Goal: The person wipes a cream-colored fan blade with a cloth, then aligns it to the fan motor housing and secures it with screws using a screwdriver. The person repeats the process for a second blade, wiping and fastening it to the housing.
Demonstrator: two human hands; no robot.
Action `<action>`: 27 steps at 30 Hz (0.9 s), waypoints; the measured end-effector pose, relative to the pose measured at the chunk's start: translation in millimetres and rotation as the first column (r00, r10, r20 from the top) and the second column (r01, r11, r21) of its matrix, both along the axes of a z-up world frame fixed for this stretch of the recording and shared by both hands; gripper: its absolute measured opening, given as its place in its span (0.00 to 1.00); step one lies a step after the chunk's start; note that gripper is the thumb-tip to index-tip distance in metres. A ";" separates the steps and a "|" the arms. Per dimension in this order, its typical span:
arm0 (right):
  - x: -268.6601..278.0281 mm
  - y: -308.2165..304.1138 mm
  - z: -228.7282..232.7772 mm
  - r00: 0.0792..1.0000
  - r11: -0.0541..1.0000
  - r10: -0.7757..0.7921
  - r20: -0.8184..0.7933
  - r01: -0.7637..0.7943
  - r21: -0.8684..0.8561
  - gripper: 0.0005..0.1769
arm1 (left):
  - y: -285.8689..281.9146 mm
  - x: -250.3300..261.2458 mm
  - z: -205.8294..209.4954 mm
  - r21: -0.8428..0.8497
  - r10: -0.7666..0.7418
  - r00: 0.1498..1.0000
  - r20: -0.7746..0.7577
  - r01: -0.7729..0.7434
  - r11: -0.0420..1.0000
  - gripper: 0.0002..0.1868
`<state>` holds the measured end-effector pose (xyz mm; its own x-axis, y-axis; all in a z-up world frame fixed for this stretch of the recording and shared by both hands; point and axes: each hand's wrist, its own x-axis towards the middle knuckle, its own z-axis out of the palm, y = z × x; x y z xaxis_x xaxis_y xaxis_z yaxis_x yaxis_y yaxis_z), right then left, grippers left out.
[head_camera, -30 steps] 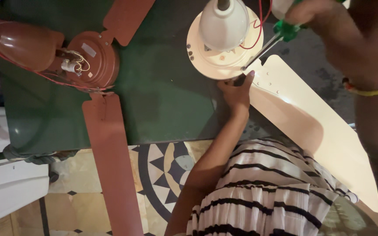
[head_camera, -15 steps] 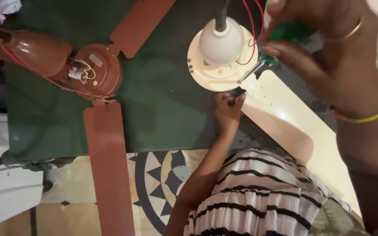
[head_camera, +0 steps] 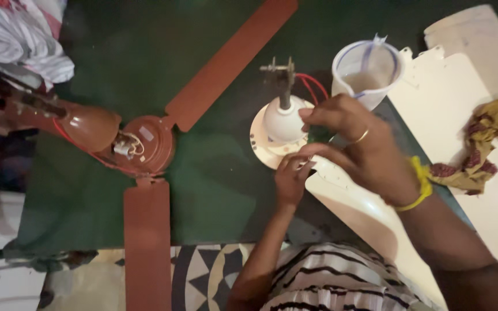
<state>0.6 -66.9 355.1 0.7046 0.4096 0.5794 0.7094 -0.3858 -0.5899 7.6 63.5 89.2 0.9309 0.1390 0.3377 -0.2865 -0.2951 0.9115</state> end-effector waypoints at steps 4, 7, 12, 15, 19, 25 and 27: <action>1.0 5.8 -7.2 0.998 0.997 -0.045 0.035 0.043 0.065 0.30 | 6.1 7.4 0.0 0.102 -0.062 0.993 0.097 0.052 0.993 0.07; 0.1 2.3 -7.7 0.983 0.997 -0.080 0.163 0.076 0.029 0.30 | 10.7 7.4 17.5 0.114 -0.114 0.983 0.143 0.098 0.989 0.06; -7.5 2.3 -2.5 0.937 0.960 -0.278 0.214 0.278 0.029 0.30 | -1.3 1.3 50.1 -0.030 -0.059 0.994 0.096 0.063 0.998 0.09; -15.0 -6.8 4.3 0.991 0.988 -0.130 0.041 0.126 0.086 0.29 | 1.8 2.0 53.9 0.039 -0.062 0.986 0.155 0.057 0.998 0.07; -14.7 -21.2 6.2 0.998 0.998 0.025 -0.051 -0.023 0.056 0.30 | 17.5 7.8 46.3 0.099 -0.151 0.980 0.131 0.139 0.985 0.06; -9.3 -21.4 -2.6 1.000 0.997 -0.031 -0.002 0.031 0.074 0.39 | 17.8 5.9 33.6 0.153 -0.192 0.963 0.189 0.164 0.975 0.09; -10.3 -24.1 -4.5 1.000 0.999 -0.019 -0.016 0.020 0.042 0.35 | 14.1 6.9 28.9 0.136 -0.149 0.977 0.154 0.129 0.982 0.10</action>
